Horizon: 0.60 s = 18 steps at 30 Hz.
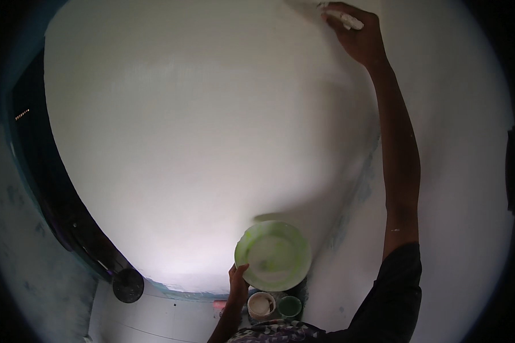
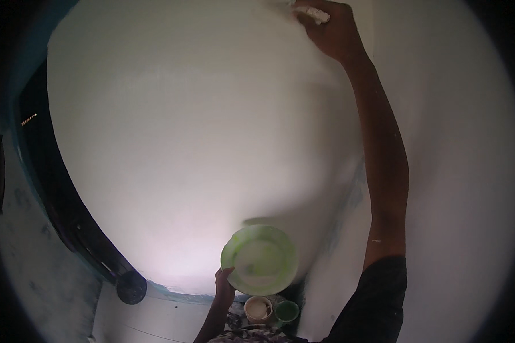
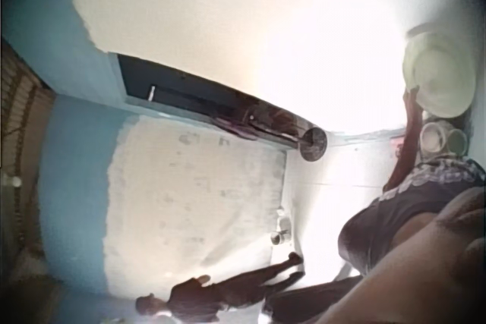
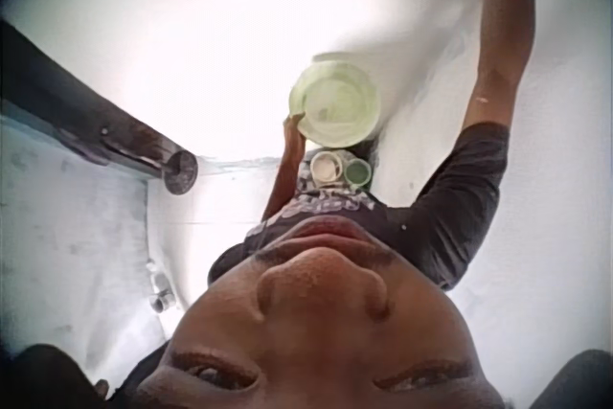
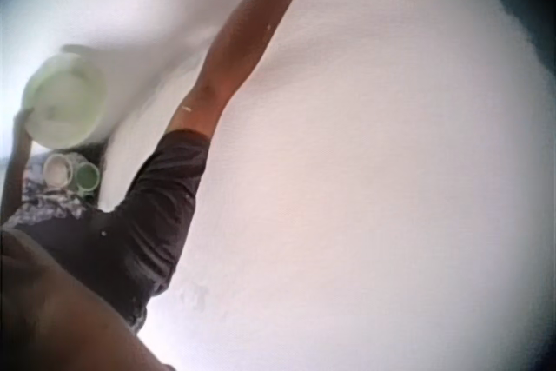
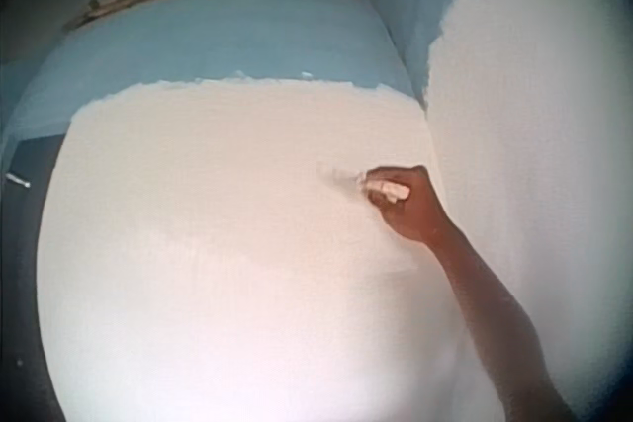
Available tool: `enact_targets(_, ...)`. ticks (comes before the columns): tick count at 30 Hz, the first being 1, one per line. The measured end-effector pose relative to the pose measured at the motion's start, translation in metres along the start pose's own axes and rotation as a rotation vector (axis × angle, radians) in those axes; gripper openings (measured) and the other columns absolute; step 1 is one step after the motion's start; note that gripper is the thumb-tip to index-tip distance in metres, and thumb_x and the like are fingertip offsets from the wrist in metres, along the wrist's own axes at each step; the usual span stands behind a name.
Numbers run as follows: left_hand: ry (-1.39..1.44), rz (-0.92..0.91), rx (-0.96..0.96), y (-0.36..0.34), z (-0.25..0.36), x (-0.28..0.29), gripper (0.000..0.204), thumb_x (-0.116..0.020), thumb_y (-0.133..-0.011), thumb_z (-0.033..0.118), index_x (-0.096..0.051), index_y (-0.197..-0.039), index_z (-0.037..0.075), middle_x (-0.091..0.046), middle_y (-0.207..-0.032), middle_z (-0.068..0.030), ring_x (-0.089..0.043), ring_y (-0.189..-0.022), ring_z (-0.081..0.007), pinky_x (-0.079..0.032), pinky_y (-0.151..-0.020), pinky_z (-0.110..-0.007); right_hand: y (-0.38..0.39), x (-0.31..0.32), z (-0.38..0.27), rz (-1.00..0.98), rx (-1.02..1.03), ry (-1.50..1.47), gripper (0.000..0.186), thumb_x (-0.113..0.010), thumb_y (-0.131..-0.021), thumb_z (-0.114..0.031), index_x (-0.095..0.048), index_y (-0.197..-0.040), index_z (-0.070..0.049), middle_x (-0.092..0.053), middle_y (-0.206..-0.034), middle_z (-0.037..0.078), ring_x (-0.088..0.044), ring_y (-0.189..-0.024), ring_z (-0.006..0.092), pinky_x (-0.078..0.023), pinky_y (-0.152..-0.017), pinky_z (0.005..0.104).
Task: The person paints a white ceiling using a brush and a green bowl of paint. They repeatedly dip the brush into the bowl and apply paint to the ceiling surface in a small room with a standing fan and tiled floor.
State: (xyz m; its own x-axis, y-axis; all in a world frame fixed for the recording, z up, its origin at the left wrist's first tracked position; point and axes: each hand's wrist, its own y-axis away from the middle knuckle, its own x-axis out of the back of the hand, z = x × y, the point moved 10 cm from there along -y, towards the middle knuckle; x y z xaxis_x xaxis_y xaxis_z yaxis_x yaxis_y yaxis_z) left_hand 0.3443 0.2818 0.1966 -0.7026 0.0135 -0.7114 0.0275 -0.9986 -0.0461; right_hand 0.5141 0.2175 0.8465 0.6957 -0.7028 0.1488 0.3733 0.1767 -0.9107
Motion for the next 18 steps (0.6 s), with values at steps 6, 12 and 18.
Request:
enact_targets(6, 0.005, -0.037, 0.028, 0.001, 0.001, -0.006, 0.044, -0.053, -0.084, 0.017, -0.049, -0.123, -0.005, -0.059, -0.110, -0.0151, -0.062, -0.098, -0.0241, -0.052, -0.084, -0.035, 0.040, -0.012, 0.002, -0.079, 0.151, 0.094, 0.018, -0.066, -0.079, 0.002, -0.068, -0.096, -0.004, -0.069, -0.099, 0.011, -0.067, -0.091, 0.0198, -0.052, -0.082, 0.0286)
enact_targets(12, -0.048, -0.072, 0.047, 0.007, 0.001, -0.016, 0.044, -0.051, -0.085, 0.021, -0.050, -0.120, -0.005, -0.060, -0.108, -0.0152, -0.063, -0.095, -0.0233, -0.052, -0.081, -0.035, 0.146, -0.051, -0.047, -0.465, -0.257, -0.229, 0.015, -0.069, -0.076, 0.002, -0.069, -0.090, -0.004, -0.070, -0.093, 0.012, -0.068, -0.086, 0.0252, -0.052, -0.078, 0.0299)
enact_targets(18, -0.063, -0.086, 0.080, 0.001, -0.004, -0.002, 0.043, -0.054, -0.084, 0.018, -0.050, -0.122, -0.003, -0.059, -0.111, -0.0136, -0.062, -0.098, -0.0230, -0.052, -0.083, -0.035, 0.154, -0.033, -0.052, -0.242, -0.203, 0.034, 0.020, -0.069, -0.077, 0.000, -0.069, -0.096, -0.003, -0.070, -0.096, 0.014, -0.068, -0.088, 0.0278, -0.053, -0.079, 0.0313)
